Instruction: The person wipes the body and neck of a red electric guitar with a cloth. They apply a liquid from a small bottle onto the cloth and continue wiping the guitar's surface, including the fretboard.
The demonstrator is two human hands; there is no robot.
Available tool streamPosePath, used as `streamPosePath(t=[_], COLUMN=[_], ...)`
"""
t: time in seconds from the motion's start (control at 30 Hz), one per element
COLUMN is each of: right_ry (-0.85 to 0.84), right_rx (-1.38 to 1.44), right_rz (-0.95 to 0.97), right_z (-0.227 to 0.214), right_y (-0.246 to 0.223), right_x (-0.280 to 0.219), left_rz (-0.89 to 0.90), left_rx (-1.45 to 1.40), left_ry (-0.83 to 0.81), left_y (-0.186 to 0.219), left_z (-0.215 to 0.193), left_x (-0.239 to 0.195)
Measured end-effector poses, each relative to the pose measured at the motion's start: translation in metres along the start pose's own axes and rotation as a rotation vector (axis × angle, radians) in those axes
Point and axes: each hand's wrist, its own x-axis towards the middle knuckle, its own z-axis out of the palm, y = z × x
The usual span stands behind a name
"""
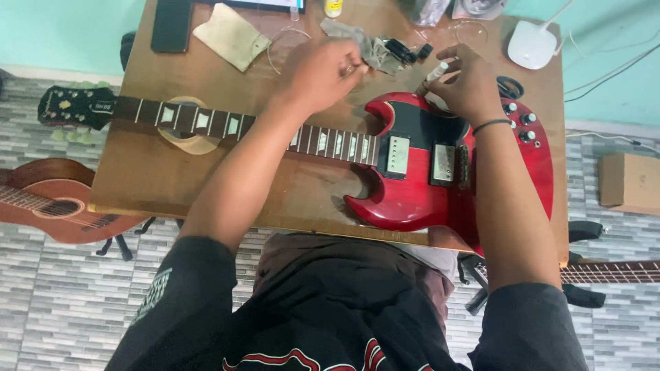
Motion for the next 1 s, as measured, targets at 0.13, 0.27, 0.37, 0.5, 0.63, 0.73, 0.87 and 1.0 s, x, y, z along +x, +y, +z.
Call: streamPosePath(t=[0.13, 0.27, 0.37, 0.5, 0.63, 0.73, 0.87, 1.0], right_ry=[0.016, 0.168, 0.236, 0.333, 0.397, 0.346, 0.326, 0.316], right_rx=[0.028, 0.094, 0.149, 0.160, 0.270, 0.331, 0.284, 0.241], right_rz=[-0.003, -0.182, -0.178, -0.149, -0.181, -0.125, -0.180, -0.164], right_z=[-0.017, -0.038, -0.055, -0.078, -0.068, -0.063, -0.055, -0.054], right_y=[-0.017, -0.022, -0.028, -0.046, -0.036, -0.039, -0.044, -0.046], right_x=[-0.015, -0.035, -0.054, -0.079, -0.073, -0.069, -0.073, -0.082], left_rz=[0.057, -0.070, -0.101, -0.190, -0.248, -0.163, -0.066, 0.053], left_rx=[0.175, 0.393, 0.469, 0.276, 0.149, 0.172, 0.327, 0.417], left_ry=[-0.090, -0.343, -0.373, -0.177, -0.168, -0.147, -0.245, -0.308], left_y=[-0.021, -0.046, -0.062, -0.085, -0.056, -0.060, -0.049, -0.056], left_z=[0.057, 0.104, 0.118, 0.121, 0.057, 0.051, 0.071, 0.107], left_x=[0.060, 0.094, 0.103, 0.104, 0.089, 0.089, 0.092, 0.103])
